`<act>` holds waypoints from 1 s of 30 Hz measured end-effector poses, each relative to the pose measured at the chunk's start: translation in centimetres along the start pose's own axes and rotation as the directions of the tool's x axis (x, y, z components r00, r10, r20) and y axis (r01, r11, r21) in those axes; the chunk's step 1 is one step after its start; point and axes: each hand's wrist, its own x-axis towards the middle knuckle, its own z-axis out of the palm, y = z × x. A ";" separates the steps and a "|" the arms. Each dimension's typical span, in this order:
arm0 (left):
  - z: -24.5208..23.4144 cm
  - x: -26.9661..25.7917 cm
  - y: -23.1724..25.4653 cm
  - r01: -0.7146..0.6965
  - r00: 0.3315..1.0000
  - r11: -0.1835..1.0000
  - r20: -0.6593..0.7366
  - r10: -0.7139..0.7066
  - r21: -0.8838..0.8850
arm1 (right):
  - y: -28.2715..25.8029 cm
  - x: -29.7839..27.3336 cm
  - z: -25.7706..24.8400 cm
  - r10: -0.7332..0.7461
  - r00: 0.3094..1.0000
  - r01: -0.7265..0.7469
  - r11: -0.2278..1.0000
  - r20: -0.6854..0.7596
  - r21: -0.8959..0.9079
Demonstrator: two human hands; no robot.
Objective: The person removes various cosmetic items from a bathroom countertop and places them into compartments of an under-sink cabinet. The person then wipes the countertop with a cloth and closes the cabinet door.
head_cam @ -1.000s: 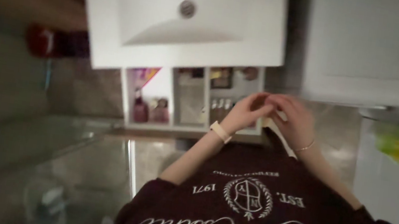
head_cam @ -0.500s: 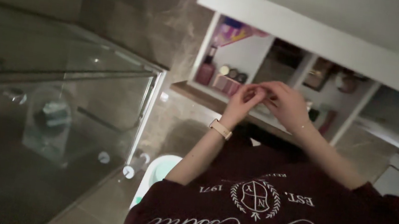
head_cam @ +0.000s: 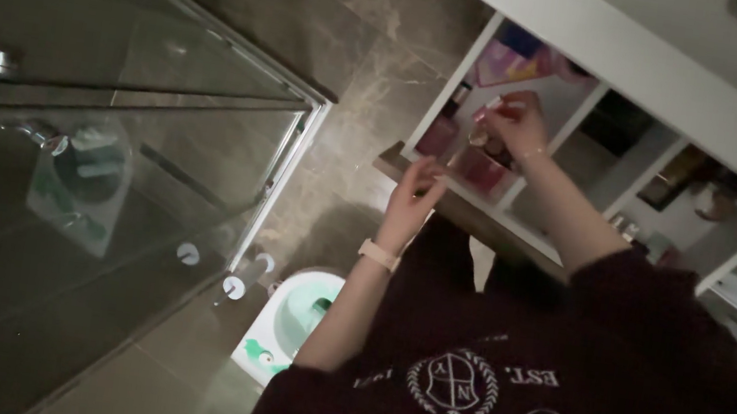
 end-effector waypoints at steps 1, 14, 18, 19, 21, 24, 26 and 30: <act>-0.5 -0.2 0.4 0.016 1.000 1.000 -0.017 -0.016 0.004 | -0.6 0.7 0.7 0.072 0.996 -0.076 0.994 -0.046 -0.083; -2.2 -1.4 0.2 0.082 0.997 0.995 -0.001 -0.083 -0.052 | 8.1 7.2 4.0 0.083 0.994 -0.106 0.840 -0.068 -0.532; -2.2 -1.3 0.3 0.099 0.995 0.994 0.018 -0.098 -0.043 | 4.9 4.9 3.9 -0.064 0.996 0.024 0.849 -0.057 -0.527; -2.3 -1.4 0.1 0.086 0.996 0.995 0.018 -0.085 -0.053 | 4.2 4.3 3.9 -0.094 0.995 0.064 0.872 -0.038 -0.485; -2.3 -1.4 0.3 0.072 0.997 0.995 0.020 -0.071 -0.065 | 2.5 2.5 3.3 -0.125 0.992 0.102 0.892 -0.023 -0.441; -2.2 -1.6 1.4 0.061 0.998 0.997 0.012 -0.060 -0.049 | 0.3 -1.1 2.0 -0.225 0.974 0.185 0.834 -0.014 -0.520; -2.1 -1.5 1.6 0.052 0.999 0.998 0.003 -0.052 -0.045 | -0.4 -3.3 1.4 -0.133 0.989 0.147 0.859 0.063 -0.490; -1.7 -1.4 1.9 0.044 0.999 0.998 -0.012 -0.044 -0.050 | 3.4 -3.1 2.2 -0.218 0.945 0.324 0.746 0.246 -0.582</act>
